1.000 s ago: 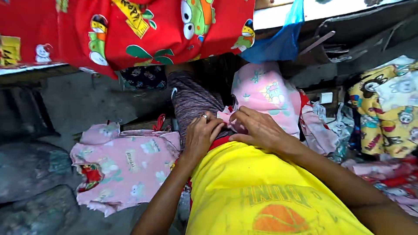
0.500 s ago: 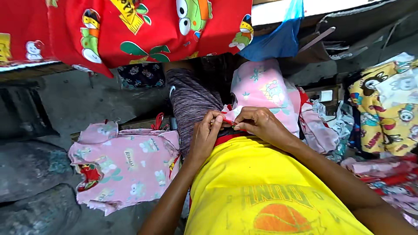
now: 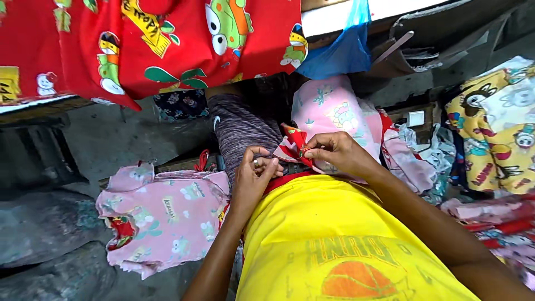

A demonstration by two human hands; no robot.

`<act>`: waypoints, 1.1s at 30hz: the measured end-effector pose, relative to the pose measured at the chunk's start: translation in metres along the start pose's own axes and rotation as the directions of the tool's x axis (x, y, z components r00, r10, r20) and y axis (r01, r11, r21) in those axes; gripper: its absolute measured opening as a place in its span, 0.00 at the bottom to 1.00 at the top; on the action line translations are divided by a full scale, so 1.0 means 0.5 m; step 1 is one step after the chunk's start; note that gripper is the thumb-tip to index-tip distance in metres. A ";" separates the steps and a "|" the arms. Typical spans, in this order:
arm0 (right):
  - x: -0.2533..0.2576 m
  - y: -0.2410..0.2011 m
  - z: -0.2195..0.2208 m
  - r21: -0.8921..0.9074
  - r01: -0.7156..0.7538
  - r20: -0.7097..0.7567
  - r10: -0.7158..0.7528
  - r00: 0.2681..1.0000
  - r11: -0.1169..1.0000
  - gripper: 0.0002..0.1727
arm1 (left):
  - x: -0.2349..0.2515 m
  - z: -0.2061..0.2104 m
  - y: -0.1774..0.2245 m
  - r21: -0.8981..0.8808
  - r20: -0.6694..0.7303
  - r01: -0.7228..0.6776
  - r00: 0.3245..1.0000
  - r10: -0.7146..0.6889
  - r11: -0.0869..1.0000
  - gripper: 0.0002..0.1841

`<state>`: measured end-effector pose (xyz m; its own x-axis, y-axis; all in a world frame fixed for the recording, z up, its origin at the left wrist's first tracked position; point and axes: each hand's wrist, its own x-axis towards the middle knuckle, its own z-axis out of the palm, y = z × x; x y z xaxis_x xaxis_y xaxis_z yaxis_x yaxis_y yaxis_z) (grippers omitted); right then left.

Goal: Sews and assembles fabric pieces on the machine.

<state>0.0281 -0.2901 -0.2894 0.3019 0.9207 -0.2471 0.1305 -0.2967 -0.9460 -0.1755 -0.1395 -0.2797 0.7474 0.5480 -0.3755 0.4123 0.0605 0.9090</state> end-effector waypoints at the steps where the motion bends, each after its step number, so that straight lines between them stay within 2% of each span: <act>1: -0.002 -0.005 0.006 -0.010 0.024 0.031 -0.023 0.999 1.000 0.07 | 0.002 0.005 0.005 -0.002 0.022 -0.016 1.000 0.016 1.000 0.15; 5: -0.004 -0.024 0.034 -0.130 0.116 0.111 -0.102 0.989 0.985 0.06 | 0.016 0.035 0.027 0.053 0.015 -0.071 0.997 0.070 0.996 0.22; 8: -0.005 -0.024 0.040 -0.186 0.107 0.078 -0.094 0.992 0.977 0.06 | 0.017 0.039 0.026 0.076 -0.015 -0.080 0.997 0.081 0.994 0.20; 11: -0.006 -0.019 0.020 -0.130 0.035 -0.103 -0.048 0.994 0.991 0.07 | 0.006 0.023 0.012 0.114 -0.022 -0.020 0.999 0.022 0.993 0.18; 13: -0.004 -0.009 -0.012 -0.051 -0.053 -0.305 0.035 0.952 0.997 0.10 | -0.001 0.005 -0.002 0.272 -0.003 0.054 0.998 -0.055 0.961 0.18; 15: 0.003 0.011 -0.045 0.072 -0.149 -0.407 0.166 0.898 0.986 0.15 | -0.007 -0.003 -0.015 0.493 0.015 0.027 0.999 -0.040 0.869 0.18; 17: -0.006 0.025 -0.061 0.185 -0.191 -0.322 0.243 0.915 0.964 0.26 | -0.004 0.002 -0.017 0.610 0.015 -0.054 0.998 0.056 0.790 0.18; 19: -0.021 0.029 -0.059 0.155 -0.205 -0.196 0.233 0.953 0.967 0.38 | 0.011 0.016 -0.006 0.604 0.054 -0.175 0.982 0.179 0.777 0.16; 20: -0.024 0.032 -0.056 0.109 -0.194 -0.151 0.209 0.966 0.975 0.41 | 0.022 0.025 0.003 0.574 0.097 -0.245 0.968 0.232 0.781 0.14; 21: -0.026 0.034 -0.053 0.049 -0.179 -0.121 0.183 0.976 0.983 0.39 | 0.036 0.036 0.009 0.527 0.147 -0.317 0.948 0.283 0.788 0.12; 24: -0.020 0.053 -0.056 -0.119 -0.107 -0.096 0.096 0.991 0.987 0.17 | 0.082 0.077 0.003 0.401 0.288 -0.453 0.888 0.360 0.796 0.10; 25: -0.020 0.055 -0.058 -0.140 -0.086 -0.111 0.071 0.991 0.986 0.14 | 0.093 0.088 -0.005 0.387 0.320 -0.465 0.878 0.357 0.796 0.10; 27: -0.028 0.051 -0.061 -0.049 -0.081 -0.212 0.069 0.975 0.995 0.14 | 0.106 0.100 -0.018 0.400 0.373 -0.452 0.875 0.309 0.797 0.09; 30: -0.037 0.041 -0.060 0.105 -0.165 -0.335 0.191 0.923 0.981 0.08 | 0.106 0.100 -0.026 0.425 0.416 -0.405 0.882 0.222 0.810 0.08; 33: -0.031 0.048 -0.060 0.125 -0.195 -0.166 0.214 0.962 0.973 0.11 | 0.103 0.094 -0.031 0.410 0.423 -0.375 0.886 0.191 0.831 0.10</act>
<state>0.0549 -0.3192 -0.3020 0.4758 0.7804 -0.4057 -0.0496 -0.4367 -0.8982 -0.1188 -0.1513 -0.3218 0.9612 0.1446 -0.2349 0.2759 -0.4977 0.8223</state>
